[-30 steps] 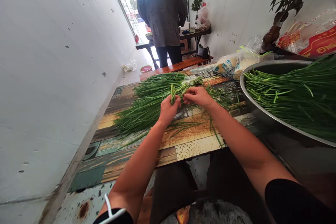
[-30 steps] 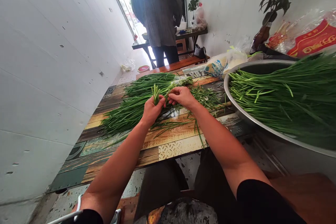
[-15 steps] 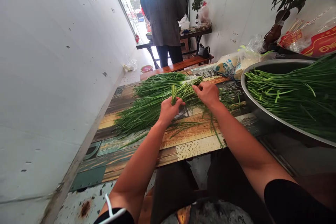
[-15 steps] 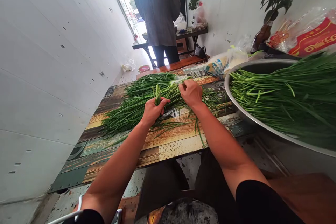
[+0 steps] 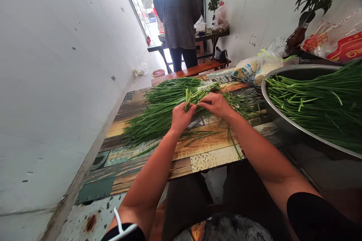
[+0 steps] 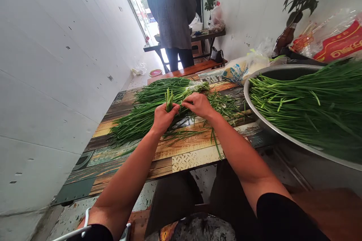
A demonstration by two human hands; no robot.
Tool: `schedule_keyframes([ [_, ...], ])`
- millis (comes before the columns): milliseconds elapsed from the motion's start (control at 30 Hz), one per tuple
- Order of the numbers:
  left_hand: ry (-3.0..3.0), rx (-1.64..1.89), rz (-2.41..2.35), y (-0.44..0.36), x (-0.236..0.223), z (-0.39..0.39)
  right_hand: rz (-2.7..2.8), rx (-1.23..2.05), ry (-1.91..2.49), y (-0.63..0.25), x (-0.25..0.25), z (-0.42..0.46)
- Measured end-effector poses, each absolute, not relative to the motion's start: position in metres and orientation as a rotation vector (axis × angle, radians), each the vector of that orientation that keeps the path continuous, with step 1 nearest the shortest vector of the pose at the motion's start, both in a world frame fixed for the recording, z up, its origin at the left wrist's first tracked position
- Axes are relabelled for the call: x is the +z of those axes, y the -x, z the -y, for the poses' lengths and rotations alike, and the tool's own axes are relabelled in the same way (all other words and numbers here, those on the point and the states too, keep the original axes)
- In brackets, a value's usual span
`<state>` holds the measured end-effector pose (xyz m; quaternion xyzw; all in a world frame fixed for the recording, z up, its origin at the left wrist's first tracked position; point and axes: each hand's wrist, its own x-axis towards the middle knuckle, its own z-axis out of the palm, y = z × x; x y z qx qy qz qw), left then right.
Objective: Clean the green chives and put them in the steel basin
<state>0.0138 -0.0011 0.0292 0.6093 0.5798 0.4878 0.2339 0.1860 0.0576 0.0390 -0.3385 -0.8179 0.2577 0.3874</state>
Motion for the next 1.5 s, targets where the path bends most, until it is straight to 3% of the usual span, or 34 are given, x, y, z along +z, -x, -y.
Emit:
schedule_keyframes([
  [133,-1.642,1.36,-1.556,-0.013,0.029,0.001,1.635,1.159,0.923,-0.171,0.036,-0.049],
  [333,-1.694,1.376,-1.559,-0.013,0.029,0.001,1.103,1.606,0.824,-0.164,0.038,-0.047],
  [800,-1.685,1.316,-1.625,-0.016,0.025,0.002,0.898,1.651,0.783,-0.184,0.047,-0.062],
  [1133,-1.521,1.498,-1.628,-0.014,0.022,-0.001,1.276,0.832,1.24,-0.206,0.037,-0.082],
  [1367,-1.554,1.518,-1.651,-0.015,0.025,0.001,1.717,-0.009,1.546,-0.21,0.032,-0.073],
  [1500,-1.552,1.552,-1.653,-0.016,0.026,0.001,1.879,-0.086,1.609,-0.213,0.036,-0.071],
])
